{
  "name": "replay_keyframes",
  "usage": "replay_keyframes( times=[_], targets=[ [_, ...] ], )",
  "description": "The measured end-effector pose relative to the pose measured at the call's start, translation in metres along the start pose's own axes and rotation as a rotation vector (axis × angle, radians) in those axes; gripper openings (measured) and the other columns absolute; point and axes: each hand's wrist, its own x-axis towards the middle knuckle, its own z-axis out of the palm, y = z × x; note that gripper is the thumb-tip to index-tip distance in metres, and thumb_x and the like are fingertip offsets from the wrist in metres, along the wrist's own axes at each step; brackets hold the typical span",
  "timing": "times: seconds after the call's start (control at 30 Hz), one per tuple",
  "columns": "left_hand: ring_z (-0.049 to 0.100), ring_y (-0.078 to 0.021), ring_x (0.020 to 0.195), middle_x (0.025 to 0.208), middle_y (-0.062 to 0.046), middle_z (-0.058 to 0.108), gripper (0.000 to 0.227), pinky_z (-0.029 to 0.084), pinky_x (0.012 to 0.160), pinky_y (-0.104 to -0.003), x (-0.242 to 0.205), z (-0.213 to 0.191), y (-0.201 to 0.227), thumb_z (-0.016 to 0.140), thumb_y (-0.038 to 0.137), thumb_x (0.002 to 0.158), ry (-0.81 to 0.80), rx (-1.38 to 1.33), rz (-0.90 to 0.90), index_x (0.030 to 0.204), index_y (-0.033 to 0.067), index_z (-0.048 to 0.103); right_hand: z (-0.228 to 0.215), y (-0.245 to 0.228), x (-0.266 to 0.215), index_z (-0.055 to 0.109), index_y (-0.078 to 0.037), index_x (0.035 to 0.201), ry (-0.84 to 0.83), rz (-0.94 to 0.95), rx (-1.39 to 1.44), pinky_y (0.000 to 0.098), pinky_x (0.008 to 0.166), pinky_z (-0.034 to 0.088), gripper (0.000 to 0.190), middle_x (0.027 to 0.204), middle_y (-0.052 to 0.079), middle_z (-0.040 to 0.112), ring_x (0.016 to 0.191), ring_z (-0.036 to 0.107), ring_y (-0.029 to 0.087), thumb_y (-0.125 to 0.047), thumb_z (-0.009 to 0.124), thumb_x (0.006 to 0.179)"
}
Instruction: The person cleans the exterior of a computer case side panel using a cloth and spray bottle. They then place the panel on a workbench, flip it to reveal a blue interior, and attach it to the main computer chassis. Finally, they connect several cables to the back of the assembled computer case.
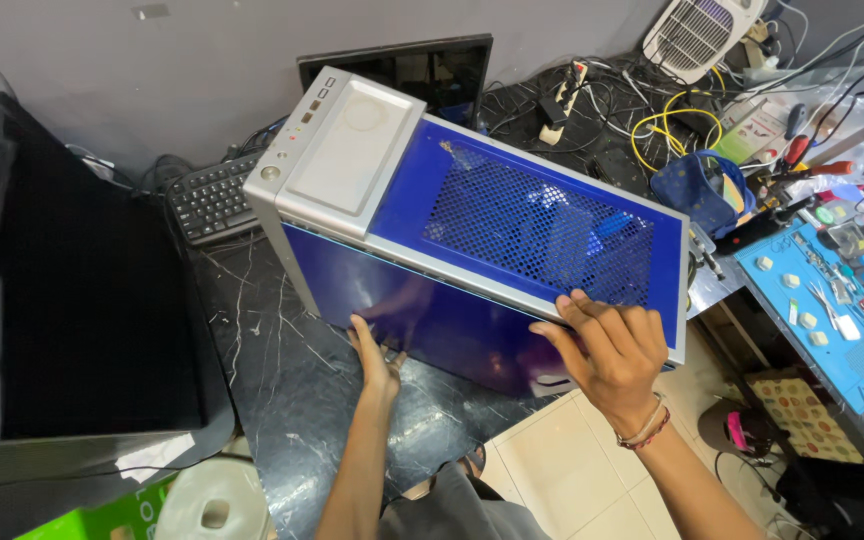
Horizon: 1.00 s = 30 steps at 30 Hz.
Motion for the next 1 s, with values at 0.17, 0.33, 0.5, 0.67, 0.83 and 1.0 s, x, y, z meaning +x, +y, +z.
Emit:
replay_keyframes(
  times=[0.17,0.33,0.5,0.67,0.83,1.0],
  targets=[
    [0.015,-0.0569,0.168,0.185,-0.028,0.003,0.124,0.015,0.128,-0.086,-0.001,-0.003,0.003,0.058,0.088,0.099,-0.022,0.045,-0.014,0.180,0.0282,-0.012,0.002,0.001,-0.003,0.088,-0.010,0.105,0.009,-0.026,-0.020,0.0389,0.075,0.049,0.022,0.099,0.004,0.083,0.082,0.068,0.026,-0.031,0.092,0.098],
    [0.029,-0.0522,0.166,0.183,-0.028,0.014,0.124,0.022,0.125,-0.084,-0.004,-0.008,0.009,0.060,0.087,0.098,-0.054,0.120,-0.016,0.181,0.0256,-0.008,-0.005,-0.002,0.005,0.088,-0.010,0.104,-0.009,-0.032,-0.014,0.0376,0.071,0.050,0.018,0.099,0.005,0.083,0.079,0.069,0.026,-0.028,0.086,0.104],
    [0.016,-0.0545,0.169,0.185,-0.025,0.004,0.125,0.013,0.124,-0.089,0.007,-0.010,-0.002,0.060,0.091,0.096,-0.047,0.113,-0.023,0.179,0.0287,-0.009,-0.008,-0.005,0.007,0.088,-0.010,0.103,-0.030,-0.047,-0.012,0.0372,0.070,0.051,0.016,0.099,0.006,0.083,0.078,0.069,0.026,-0.025,0.085,0.103],
    [0.004,-0.0547,0.171,0.186,-0.023,-0.007,0.126,0.002,0.124,-0.091,0.004,-0.007,-0.015,0.061,0.091,0.095,-0.016,0.074,-0.023,0.178,0.0279,-0.009,-0.013,-0.009,0.003,0.088,-0.011,0.105,-0.049,-0.049,-0.001,0.0372,0.069,0.052,0.013,0.101,0.006,0.084,0.077,0.070,0.027,-0.022,0.082,0.104],
    [0.013,-0.0521,0.170,0.186,-0.022,0.000,0.126,0.008,0.124,-0.090,0.008,-0.007,-0.011,0.061,0.094,0.094,-0.042,0.075,-0.028,0.177,0.0341,-0.012,-0.012,-0.011,0.005,0.088,-0.012,0.103,-0.031,0.008,0.029,0.0366,0.070,0.052,0.014,0.098,0.003,0.083,0.075,0.067,0.026,-0.026,0.089,0.099],
    [0.018,-0.0507,0.170,0.186,-0.024,0.006,0.124,0.006,0.125,-0.090,0.009,-0.003,-0.009,0.057,0.093,0.096,-0.033,0.077,-0.027,0.178,0.0314,-0.013,-0.004,-0.009,0.001,0.087,-0.012,0.100,-0.003,0.000,-0.002,0.0363,0.070,0.051,0.014,0.095,0.003,0.082,0.075,0.066,0.025,-0.026,0.088,0.101]
  ],
)
